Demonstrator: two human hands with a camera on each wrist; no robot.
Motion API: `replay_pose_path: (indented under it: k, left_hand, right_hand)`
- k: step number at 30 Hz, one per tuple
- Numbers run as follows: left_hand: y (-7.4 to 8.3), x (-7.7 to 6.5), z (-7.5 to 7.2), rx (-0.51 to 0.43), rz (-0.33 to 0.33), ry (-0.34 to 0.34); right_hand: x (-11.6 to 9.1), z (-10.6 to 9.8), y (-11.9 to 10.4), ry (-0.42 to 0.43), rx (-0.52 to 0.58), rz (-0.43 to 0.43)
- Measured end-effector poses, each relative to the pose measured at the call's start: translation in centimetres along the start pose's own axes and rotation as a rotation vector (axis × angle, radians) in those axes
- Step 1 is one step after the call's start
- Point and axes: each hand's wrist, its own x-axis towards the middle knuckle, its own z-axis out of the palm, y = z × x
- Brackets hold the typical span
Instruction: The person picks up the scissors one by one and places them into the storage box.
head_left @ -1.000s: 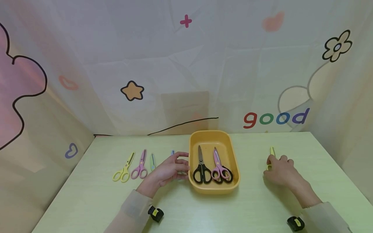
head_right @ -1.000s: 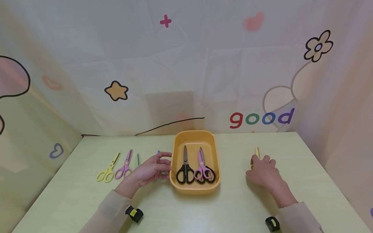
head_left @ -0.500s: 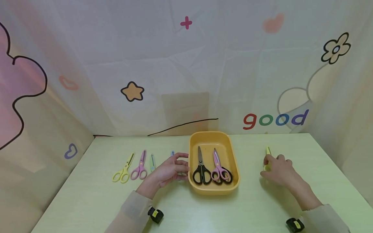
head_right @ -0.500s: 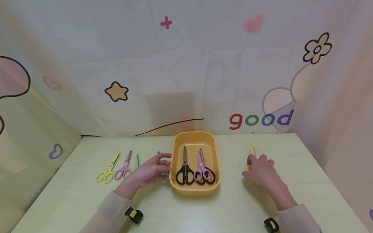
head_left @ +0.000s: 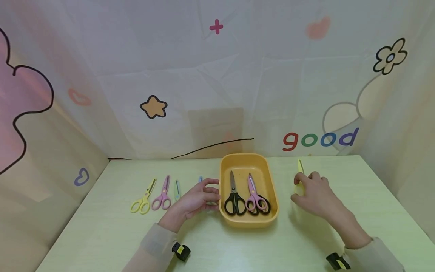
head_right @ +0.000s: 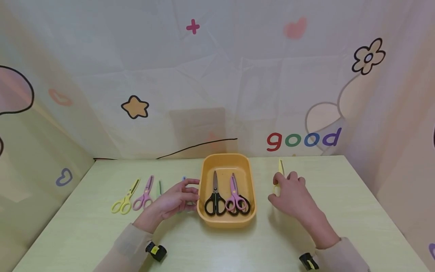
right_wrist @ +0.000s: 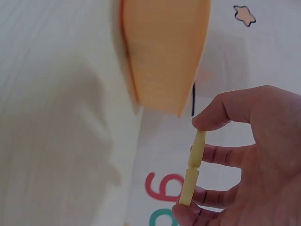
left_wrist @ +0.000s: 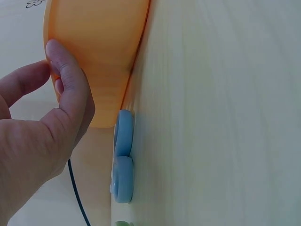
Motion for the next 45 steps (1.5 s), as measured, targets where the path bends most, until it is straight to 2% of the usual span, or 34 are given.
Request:
replay_pose_path:
  k: [13, 18, 26, 35, 45]
  left_hand:
    - [0.1, -0.1, 0.1, -0.017, 0.001, 0.001]
    - [0.2, -0.2, 0.2, -0.004, 0.002, 0.000]
    - [0.1, 0.0, 0.1, -0.012, 0.003, -0.011]
    - [0.1, -0.1, 0.0, -0.009, -0.001, 0.001]
    - [0.0, -0.1, 0.0, 0.000, 0.000, -0.006]
  right_hand:
    - [-0.1, -0.2, -5.4, 0.019, 0.012, -0.112]
    - [0.1, 0.4, -7.4, -0.020, 0.015, -0.143]
    - [0.4, 1.7, -9.6, 0.010, -0.037, -0.238]
    - [1.2, 3.9, -11.1, -0.042, -0.097, -0.234]
    - [1.9, 5.7, -11.0, -0.101, -0.111, -0.166]
